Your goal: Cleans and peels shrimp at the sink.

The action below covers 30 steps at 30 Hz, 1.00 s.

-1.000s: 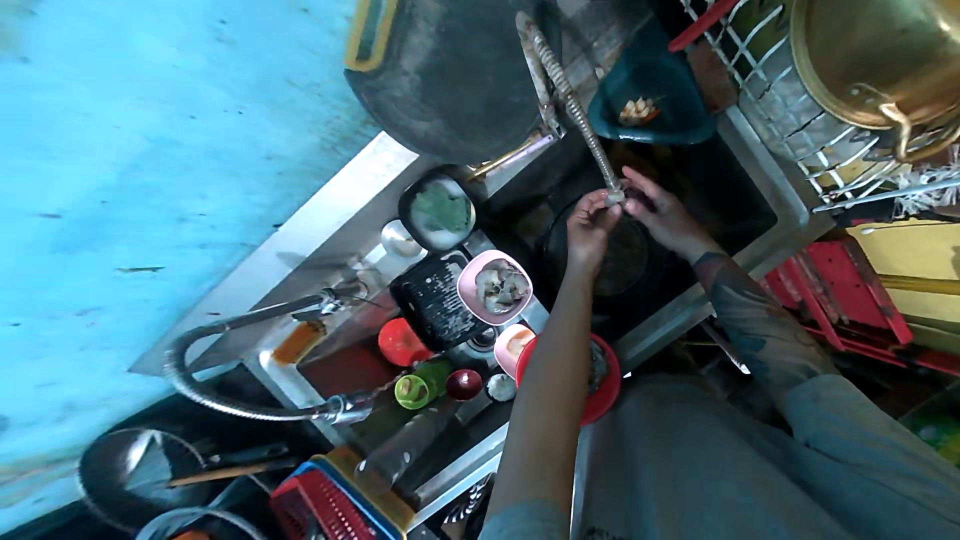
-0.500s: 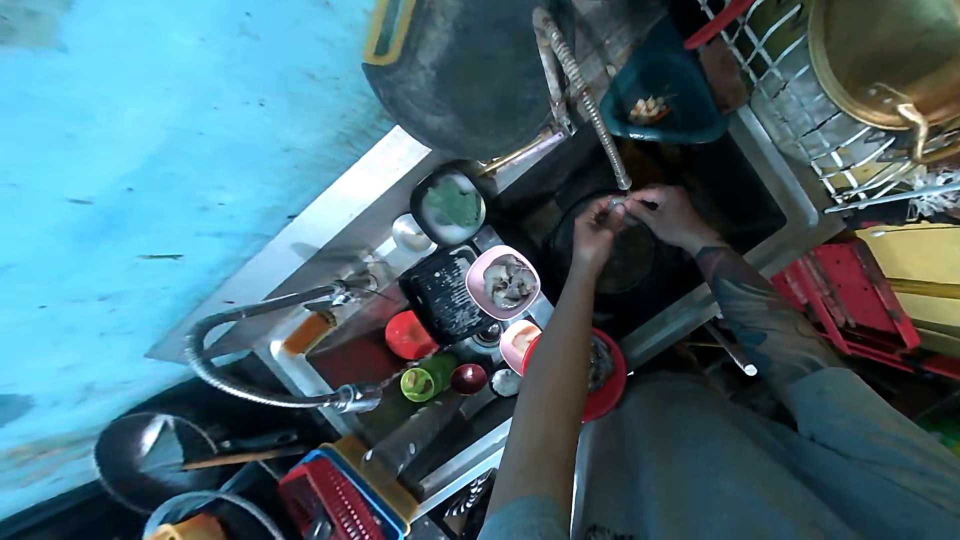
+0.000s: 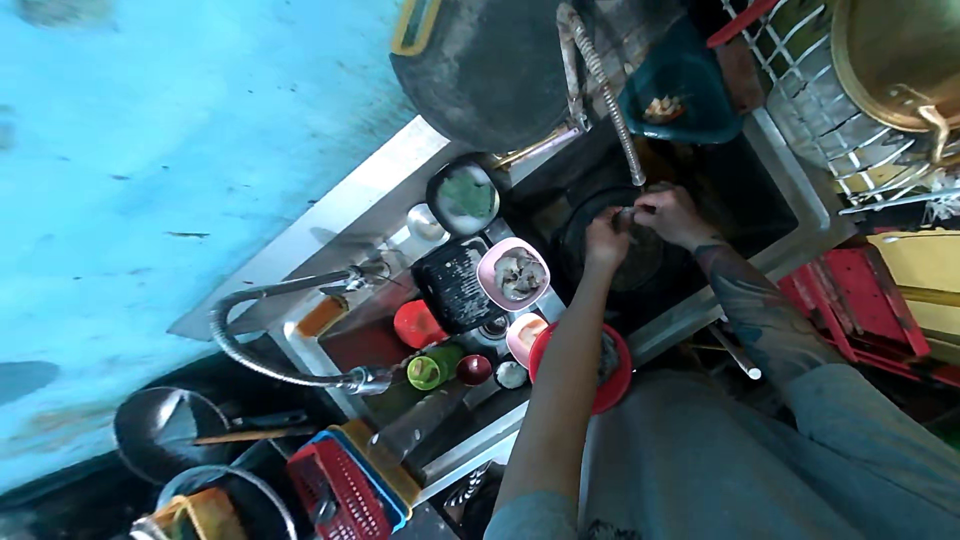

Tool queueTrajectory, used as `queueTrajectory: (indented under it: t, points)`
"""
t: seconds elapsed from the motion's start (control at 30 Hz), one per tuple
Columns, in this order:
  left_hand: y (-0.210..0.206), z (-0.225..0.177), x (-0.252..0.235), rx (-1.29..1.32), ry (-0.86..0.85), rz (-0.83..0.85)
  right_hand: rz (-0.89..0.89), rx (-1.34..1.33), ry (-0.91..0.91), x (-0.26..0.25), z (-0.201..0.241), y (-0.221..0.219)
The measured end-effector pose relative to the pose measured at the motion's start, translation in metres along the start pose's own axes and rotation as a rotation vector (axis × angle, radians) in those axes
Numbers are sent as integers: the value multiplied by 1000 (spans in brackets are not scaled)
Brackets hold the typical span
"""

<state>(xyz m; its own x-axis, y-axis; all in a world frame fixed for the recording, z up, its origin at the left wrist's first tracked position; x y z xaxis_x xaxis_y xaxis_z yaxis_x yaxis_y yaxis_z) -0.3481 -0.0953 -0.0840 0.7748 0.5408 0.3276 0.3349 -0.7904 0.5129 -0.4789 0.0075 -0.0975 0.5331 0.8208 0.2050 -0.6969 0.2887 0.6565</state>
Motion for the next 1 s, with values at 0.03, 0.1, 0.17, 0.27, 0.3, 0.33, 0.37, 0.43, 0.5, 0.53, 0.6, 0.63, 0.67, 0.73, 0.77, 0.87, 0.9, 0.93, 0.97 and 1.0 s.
queueTrajectory:
  t: [0.03,0.1,0.17,0.27,0.3,0.33,0.37,0.43,0.5,0.53,0.6,0.63,0.67,0.73,0.77,0.87,0.9,0.93,0.97,1.0]
  points:
    - [1,-2,1,-21,6,2,8,36,8,-1,2,0]
    - [2,-4,2,-54,25,19,11,104,50,-2,3,-1]
    - [3,-4,2,-72,18,26,-5,105,64,-2,3,-2]
    - [5,-7,2,-105,-8,25,-37,-91,-85,1,4,1]
    - [5,-9,2,-111,-15,16,-38,-188,-172,2,5,2]
    - [6,-10,1,-104,-26,2,-43,-297,-256,3,6,1]
    - [6,-10,1,-80,-36,-13,-54,-410,-325,4,7,0]
    - [6,-10,-2,23,-51,-34,-98,-613,-407,6,6,-7]
    - [3,-10,-5,141,-39,-42,-136,-781,-451,8,6,-13]
    - [1,-9,-6,205,-32,-44,-145,-847,-475,9,6,-16]
    - [-3,-7,-7,318,-13,-41,-160,-915,-497,12,5,-18]
    - [-5,-7,-7,354,-12,-37,-170,-908,-485,13,3,-18]
    - [-6,-6,-7,370,-12,-32,-176,-870,-463,14,2,-16]
    - [-8,-4,-6,365,-7,-20,-167,-706,-397,17,0,-9]
    - [-8,-3,-6,355,-1,-12,-160,-593,-358,18,-1,-4]
    - [-11,0,-5,342,14,9,-172,-315,-255,17,-3,3]
    - [-13,-1,-5,347,16,16,-184,-269,-230,16,-3,5]
    - [-13,-2,-5,355,20,19,-197,-250,-225,16,-3,7]
    - [-13,-4,-5,363,28,20,-213,-263,-232,15,-2,8]
    - [-13,-6,-6,368,35,20,-218,-308,-257,14,-1,8]
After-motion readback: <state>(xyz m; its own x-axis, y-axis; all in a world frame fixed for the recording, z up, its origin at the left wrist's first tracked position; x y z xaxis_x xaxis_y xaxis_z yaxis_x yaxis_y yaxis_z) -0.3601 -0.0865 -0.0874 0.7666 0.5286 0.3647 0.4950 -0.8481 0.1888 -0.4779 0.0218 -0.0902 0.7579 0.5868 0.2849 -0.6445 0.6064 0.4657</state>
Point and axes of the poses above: each hand's wrist, its own x-axis away from the middle knuckle, its own y-axis out of the back of the hand, z = x × y, the point moved 2 cm from there along -x, towards the middle knuckle, and after that the axes turned 9 degrees about -y, right-handed, at the moved point
